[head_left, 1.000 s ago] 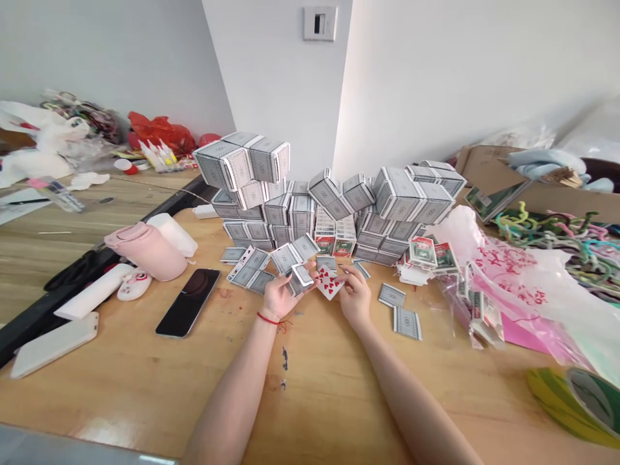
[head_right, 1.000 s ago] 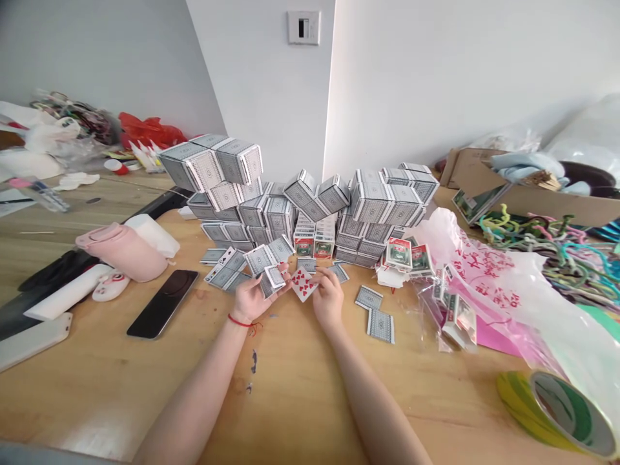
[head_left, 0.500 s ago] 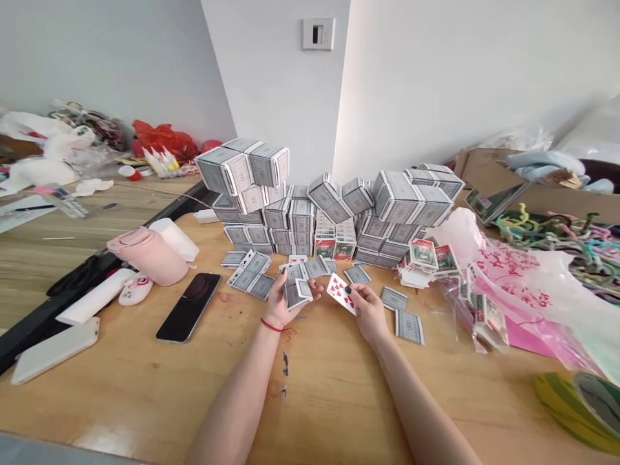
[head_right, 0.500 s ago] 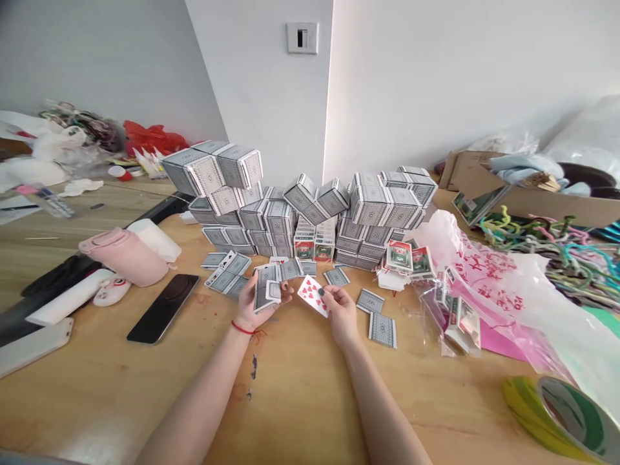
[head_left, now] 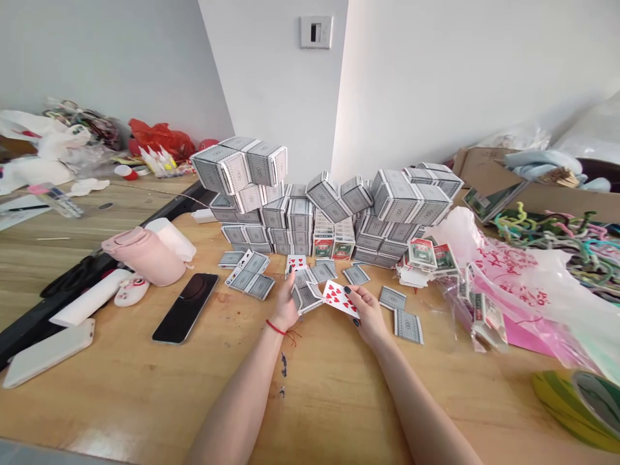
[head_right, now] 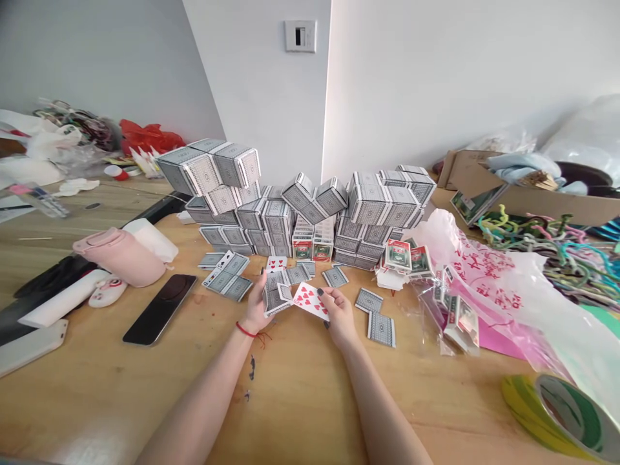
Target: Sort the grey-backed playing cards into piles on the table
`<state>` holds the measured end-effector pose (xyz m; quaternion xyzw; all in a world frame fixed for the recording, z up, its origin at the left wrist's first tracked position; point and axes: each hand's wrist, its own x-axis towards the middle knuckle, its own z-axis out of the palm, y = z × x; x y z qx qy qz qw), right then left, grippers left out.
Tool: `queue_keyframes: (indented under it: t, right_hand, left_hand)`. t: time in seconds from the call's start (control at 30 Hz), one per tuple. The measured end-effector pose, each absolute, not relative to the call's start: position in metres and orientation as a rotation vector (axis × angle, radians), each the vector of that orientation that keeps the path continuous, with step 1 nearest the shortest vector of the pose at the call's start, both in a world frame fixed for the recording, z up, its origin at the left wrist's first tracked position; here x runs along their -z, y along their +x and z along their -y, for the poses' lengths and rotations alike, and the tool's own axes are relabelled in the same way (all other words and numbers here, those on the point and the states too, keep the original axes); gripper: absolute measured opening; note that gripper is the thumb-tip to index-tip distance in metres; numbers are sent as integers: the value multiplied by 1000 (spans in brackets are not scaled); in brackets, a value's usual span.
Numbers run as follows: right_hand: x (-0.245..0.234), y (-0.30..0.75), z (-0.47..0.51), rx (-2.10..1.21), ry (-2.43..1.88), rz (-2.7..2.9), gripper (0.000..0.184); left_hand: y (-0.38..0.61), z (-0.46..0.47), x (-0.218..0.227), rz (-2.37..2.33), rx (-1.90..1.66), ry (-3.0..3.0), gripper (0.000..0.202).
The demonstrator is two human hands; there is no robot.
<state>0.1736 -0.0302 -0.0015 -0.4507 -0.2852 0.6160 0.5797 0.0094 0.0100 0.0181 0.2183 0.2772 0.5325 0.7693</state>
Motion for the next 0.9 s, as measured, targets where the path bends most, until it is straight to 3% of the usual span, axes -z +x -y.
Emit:
queue_keyframes:
  t: [0.2, 0.63, 0.9]
  right_hand:
    - [7, 175, 26, -1330, -1065, 621, 30]
    - [7, 182, 26, -1024, -1215, 710, 31]
    - [10, 185, 26, -956, -1282, 788, 30]
  left_hand:
    - [10, -14, -8, -607, -1202, 564, 31]
    - [5, -19, 2, -1059, -1206, 1197, 33]
    - [2, -20, -2, -1104, -1091, 1433, 34]
